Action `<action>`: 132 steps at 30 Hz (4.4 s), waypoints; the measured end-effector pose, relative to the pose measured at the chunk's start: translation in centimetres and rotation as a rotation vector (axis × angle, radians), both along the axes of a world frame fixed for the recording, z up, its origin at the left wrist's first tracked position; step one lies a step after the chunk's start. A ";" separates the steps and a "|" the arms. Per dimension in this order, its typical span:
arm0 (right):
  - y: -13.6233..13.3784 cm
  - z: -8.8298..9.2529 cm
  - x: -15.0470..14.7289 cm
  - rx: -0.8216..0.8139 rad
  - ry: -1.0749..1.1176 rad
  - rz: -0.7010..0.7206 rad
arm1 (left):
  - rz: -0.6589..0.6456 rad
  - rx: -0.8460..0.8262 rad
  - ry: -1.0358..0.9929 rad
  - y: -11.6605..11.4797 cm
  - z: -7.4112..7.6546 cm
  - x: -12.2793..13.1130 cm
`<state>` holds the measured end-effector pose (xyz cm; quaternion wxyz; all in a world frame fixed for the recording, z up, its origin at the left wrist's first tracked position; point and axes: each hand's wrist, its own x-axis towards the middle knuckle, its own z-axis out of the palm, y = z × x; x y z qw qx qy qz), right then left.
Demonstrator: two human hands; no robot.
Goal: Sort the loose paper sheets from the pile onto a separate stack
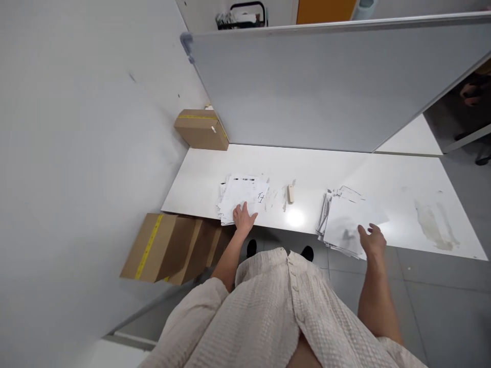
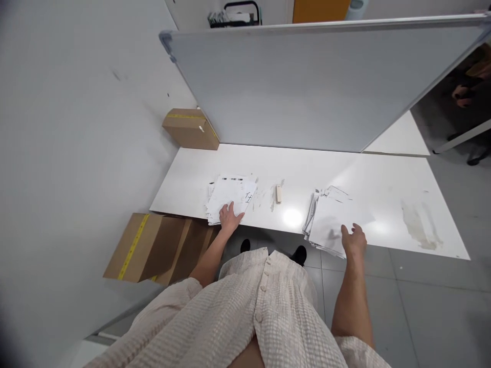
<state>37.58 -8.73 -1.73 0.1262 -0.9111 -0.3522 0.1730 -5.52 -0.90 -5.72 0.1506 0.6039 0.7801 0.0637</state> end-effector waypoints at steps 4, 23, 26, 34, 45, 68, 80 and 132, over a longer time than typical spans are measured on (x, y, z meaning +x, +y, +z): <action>1.6 0.2 -5.0 0.073 0.086 0.199 | -0.035 -0.029 -0.029 -0.1 -0.7 -0.6; 2.2 -2.3 -16.9 -0.075 0.243 0.870 | -0.163 -0.003 -0.058 -0.9 0.3 -0.3; 2.2 -2.4 -16.8 -0.081 0.236 0.879 | -0.142 -0.013 -0.084 -0.4 1.2 -0.7; 2.9 -1.7 -18.2 -0.054 0.308 0.918 | 0.209 0.260 -0.446 0.3 5.0 -3.4; 4.7 1.7 -23.2 -0.023 1.023 0.687 | 0.504 0.148 -1.486 0.0 9.2 -3.1; 3.3 -1.3 -17.1 0.305 0.683 0.239 | -0.020 0.046 -0.151 -1.6 0.7 -1.1; 2.6 -0.4 -17.8 0.279 0.716 0.255 | -0.152 -0.080 -0.243 -0.2 0.1 -2.6; 6.0 -0.5 -16.8 0.496 1.076 0.352 | -0.217 0.102 -0.901 0.3 4.8 5.6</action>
